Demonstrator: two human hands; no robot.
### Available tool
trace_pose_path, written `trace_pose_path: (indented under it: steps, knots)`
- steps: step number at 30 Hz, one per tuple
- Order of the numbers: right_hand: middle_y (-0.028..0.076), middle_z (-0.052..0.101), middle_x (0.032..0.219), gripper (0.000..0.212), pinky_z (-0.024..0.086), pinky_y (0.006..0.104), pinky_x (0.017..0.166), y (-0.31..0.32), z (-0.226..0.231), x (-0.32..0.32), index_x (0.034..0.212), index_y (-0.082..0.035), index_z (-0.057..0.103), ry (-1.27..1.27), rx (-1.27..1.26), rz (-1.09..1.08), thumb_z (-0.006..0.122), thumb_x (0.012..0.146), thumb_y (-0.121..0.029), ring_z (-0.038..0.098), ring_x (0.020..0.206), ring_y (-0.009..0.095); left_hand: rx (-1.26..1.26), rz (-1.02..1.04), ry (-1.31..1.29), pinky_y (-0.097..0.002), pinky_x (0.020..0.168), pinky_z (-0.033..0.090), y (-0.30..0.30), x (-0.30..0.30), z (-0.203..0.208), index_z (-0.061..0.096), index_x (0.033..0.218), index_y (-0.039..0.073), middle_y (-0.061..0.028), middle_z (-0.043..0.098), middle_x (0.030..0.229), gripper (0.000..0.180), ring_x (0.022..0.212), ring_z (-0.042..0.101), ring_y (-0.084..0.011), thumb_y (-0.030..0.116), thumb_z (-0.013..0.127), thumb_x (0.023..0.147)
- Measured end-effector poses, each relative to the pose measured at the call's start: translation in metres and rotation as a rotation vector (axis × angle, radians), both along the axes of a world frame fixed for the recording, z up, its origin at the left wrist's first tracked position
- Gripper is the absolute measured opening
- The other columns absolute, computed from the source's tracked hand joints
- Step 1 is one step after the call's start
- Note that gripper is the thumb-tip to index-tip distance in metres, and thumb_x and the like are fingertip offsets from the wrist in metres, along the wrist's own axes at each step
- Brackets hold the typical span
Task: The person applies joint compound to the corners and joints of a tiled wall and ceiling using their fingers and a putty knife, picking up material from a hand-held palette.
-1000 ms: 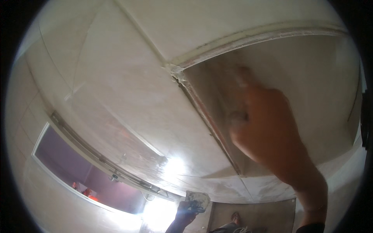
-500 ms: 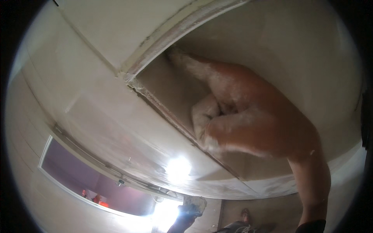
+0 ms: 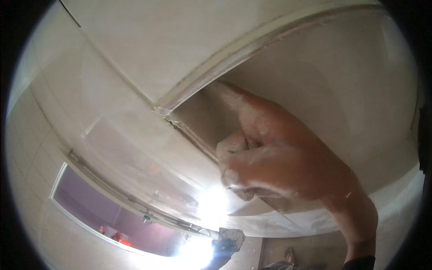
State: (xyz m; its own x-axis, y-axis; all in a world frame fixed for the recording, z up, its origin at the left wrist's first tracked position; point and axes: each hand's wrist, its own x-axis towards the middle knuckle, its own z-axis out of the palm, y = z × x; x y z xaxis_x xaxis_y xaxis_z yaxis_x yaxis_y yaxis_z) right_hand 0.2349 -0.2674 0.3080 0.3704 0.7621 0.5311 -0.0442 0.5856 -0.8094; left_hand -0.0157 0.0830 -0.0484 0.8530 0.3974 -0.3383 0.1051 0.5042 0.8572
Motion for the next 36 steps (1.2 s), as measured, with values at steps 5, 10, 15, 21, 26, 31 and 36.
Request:
trace_pose_path:
  steps: [5, 10, 15, 21, 26, 31, 36]
  knots:
    - [0.002, 0.051, 0.060, 0.076, 0.041, 0.0252, 0.049, -0.009, -0.024, -0.023, 0.145, -0.003, 0.012, -0.325, 0.100, 0.152, 0.056, 0.083, -0.008, 0.045, 0.050, 0.010, -0.379, -0.296, -0.120, -0.0322, 0.079, 0.052, -0.022, 0.011, 0.033, 0.052, 0.113, 0.003, -0.0093, 0.060, 0.105, 0.038, 0.093, 0.061, -0.0202, 0.027, 0.056, 0.084]
    - [0.017, 0.062, 0.084, 0.059, 0.046, 0.0387, 0.071, -0.015, -0.100, -0.053, 0.132, -0.010, 0.042, -0.468, -0.194, 0.034, 0.062, 0.078, -0.018, 0.058, 0.079, 0.026, 1.621, -0.437, 0.464, -0.0316, 0.069, 0.048, -0.055, 0.013, 0.064, 0.050, 0.115, 0.007, -0.0088, 0.056, 0.100, 0.037, 0.085, 0.059, -0.0185, 0.015, 0.061, 0.081]
    - [0.014, 0.058, 0.099, 0.049, 0.049, 0.0329, 0.072, -0.032, -0.184, -0.074, 0.117, -0.010, 0.060, -0.650, -0.071, -0.556, 0.068, 0.069, -0.019, 0.057, 0.087, 0.023, -0.412, 0.085, 0.047, -0.0316, 0.068, 0.053, -0.111, 0.034, 0.159, 0.053, 0.108, 0.000, -0.0119, 0.062, 0.102, 0.032, 0.091, 0.061, -0.0203, -0.004, 0.060, 0.077]
    - [0.019, 0.048, 0.122, 0.059, 0.035, 0.0496, 0.094, -0.044, -0.183, -0.088, 0.121, -0.017, 0.057, -0.655, -0.277, -0.780, 0.074, 0.066, -0.027, 0.046, 0.113, 0.034, 0.231, 0.059, -0.064, -0.0333, 0.066, 0.060, -0.130, 0.059, 0.184, 0.046, 0.113, -0.003, -0.0177, 0.055, 0.103, 0.031, 0.093, 0.063, -0.0270, 0.020, 0.044, 0.093]
    - [0.020, 0.045, 0.123, 0.051, 0.034, 0.0528, 0.096, -0.041, -0.177, -0.093, 0.113, -0.019, 0.064, -0.803, -0.365, -0.835, 0.072, 0.067, -0.039, 0.041, 0.117, 0.038, 0.320, 0.001, -0.060, -0.0360, 0.085, 0.051, -0.141, 0.054, 0.186, 0.045, 0.122, -0.002, -0.0142, 0.057, 0.108, 0.037, 0.102, 0.058, -0.0251, 0.013, 0.046, 0.088]
    - [0.020, 0.042, 0.127, 0.048, 0.032, 0.0523, 0.099, -0.037, -0.186, -0.094, 0.109, -0.017, 0.066, -0.868, -0.440, -0.852, 0.070, 0.069, -0.042, 0.038, 0.119, 0.039, 0.356, -0.140, -0.079, -0.0384, 0.083, 0.053, -0.150, 0.060, 0.194, 0.041, 0.125, -0.003, -0.0157, 0.057, 0.109, 0.039, 0.100, 0.059, -0.0267, 0.018, 0.044, 0.091]
    - [0.021, 0.040, 0.128, 0.046, 0.028, 0.0513, 0.100, -0.027, -0.190, -0.102, 0.102, -0.011, 0.064, -0.751, -0.354, -0.643, 0.076, 0.066, -0.038, 0.036, 0.122, 0.038, 0.201, -0.027, -0.044, -0.0425, 0.077, 0.056, -0.144, 0.036, 0.194, 0.043, 0.122, -0.002, -0.0171, 0.058, 0.108, 0.037, 0.095, 0.061, -0.0302, 0.020, 0.042, 0.092]
